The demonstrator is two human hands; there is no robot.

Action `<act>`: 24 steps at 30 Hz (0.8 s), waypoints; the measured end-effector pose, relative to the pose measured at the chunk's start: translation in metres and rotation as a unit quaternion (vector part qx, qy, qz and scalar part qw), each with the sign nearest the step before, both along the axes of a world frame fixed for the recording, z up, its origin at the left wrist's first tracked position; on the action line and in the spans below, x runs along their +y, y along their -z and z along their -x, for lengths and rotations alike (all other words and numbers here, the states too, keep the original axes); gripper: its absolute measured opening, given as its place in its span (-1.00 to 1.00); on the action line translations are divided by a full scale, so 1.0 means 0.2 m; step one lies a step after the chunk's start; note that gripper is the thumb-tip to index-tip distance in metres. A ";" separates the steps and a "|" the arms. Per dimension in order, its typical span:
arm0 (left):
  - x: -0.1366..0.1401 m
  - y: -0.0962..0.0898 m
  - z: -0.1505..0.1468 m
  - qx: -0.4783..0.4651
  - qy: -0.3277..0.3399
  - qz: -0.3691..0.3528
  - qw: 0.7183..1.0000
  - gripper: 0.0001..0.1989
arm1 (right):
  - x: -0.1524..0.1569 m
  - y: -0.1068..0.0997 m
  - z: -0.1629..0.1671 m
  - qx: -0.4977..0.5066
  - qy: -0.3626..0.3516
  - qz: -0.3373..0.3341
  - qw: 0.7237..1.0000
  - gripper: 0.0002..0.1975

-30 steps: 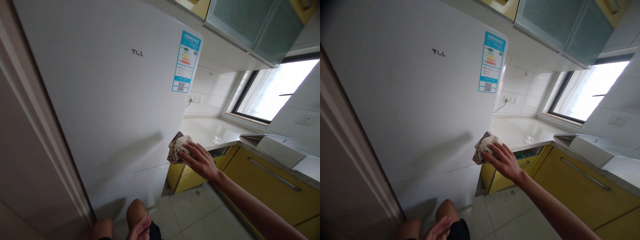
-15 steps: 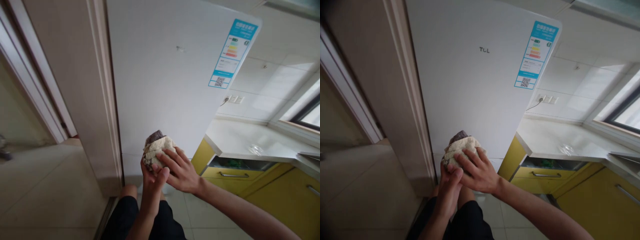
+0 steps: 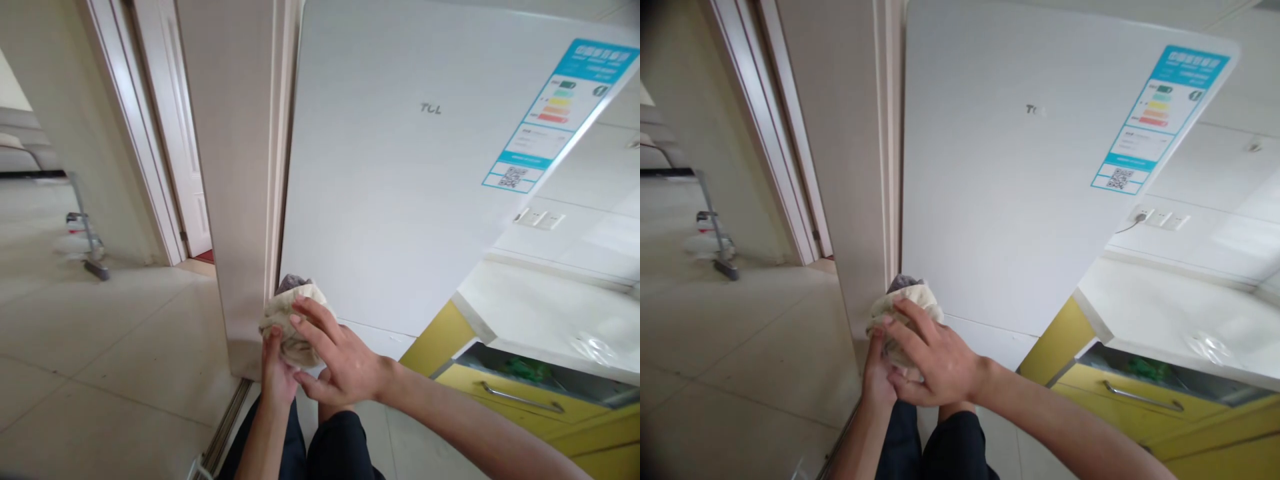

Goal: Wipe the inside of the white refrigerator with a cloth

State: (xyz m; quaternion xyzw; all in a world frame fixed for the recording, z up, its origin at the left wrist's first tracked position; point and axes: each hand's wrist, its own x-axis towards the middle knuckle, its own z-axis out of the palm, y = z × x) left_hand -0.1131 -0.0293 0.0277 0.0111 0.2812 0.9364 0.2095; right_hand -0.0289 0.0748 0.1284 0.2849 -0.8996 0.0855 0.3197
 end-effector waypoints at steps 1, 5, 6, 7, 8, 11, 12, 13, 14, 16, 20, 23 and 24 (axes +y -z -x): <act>-0.05 0.03 0.02 -0.011 -0.016 0.003 1.000 -0.42 | -0.01 -0.02 0.02 -0.012 -0.017 0.020 1.000 -0.22; -0.30 0.11 0.10 -0.073 -0.020 0.047 0.996 -0.49 | 0.07 -0.06 0.17 -0.041 -0.003 0.025 0.999 -0.37; -0.36 0.13 0.12 -0.091 -0.028 0.060 0.994 -0.53 | 0.11 -0.06 0.23 -0.044 0.031 0.010 0.999 -0.43; -0.41 0.15 0.13 -0.112 -0.042 0.070 0.990 -0.56 | 0.15 -0.05 0.30 -0.046 0.072 -0.014 0.996 -0.47; -0.46 0.16 0.13 -0.135 -0.060 0.080 0.986 -0.59 | 0.18 -0.03 0.37 -0.045 0.111 -0.045 0.992 -0.49; -0.59 0.20 0.13 -0.191 -0.100 0.095 0.972 -0.63 | 0.24 0.02 0.60 -0.049 0.179 -0.172 0.968 -0.45; -0.62 0.22 0.13 -0.197 -0.104 0.099 0.970 -0.63 | 0.25 0.04 0.68 -0.051 0.185 -0.214 0.958 -0.44; -0.65 0.23 0.12 -0.198 -0.107 0.104 0.969 -0.62 | 0.25 0.06 0.75 -0.052 0.189 -0.251 0.948 -0.45; -0.68 0.25 0.12 -0.193 -0.108 0.109 0.969 -0.59 | 0.24 0.08 0.81 -0.053 0.194 -0.282 0.938 -0.46; -0.73 0.27 0.12 -0.183 -0.110 0.118 0.970 -0.53 | 0.23 0.12 0.93 -0.049 0.216 -0.330 0.918 -0.52; -0.81 0.31 0.12 -0.211 -0.129 0.131 0.960 -0.45 | 0.24 0.19 1.12 -0.030 0.258 -0.400 0.879 -0.63; -0.83 0.32 0.13 -0.230 -0.139 0.134 0.954 -0.44 | 0.26 0.23 1.21 -0.030 0.270 -0.402 0.874 -0.64; -0.84 0.32 0.13 -0.232 -0.141 0.133 0.953 -0.44 | 0.27 0.25 1.23 -0.031 0.273 -0.397 0.876 -0.64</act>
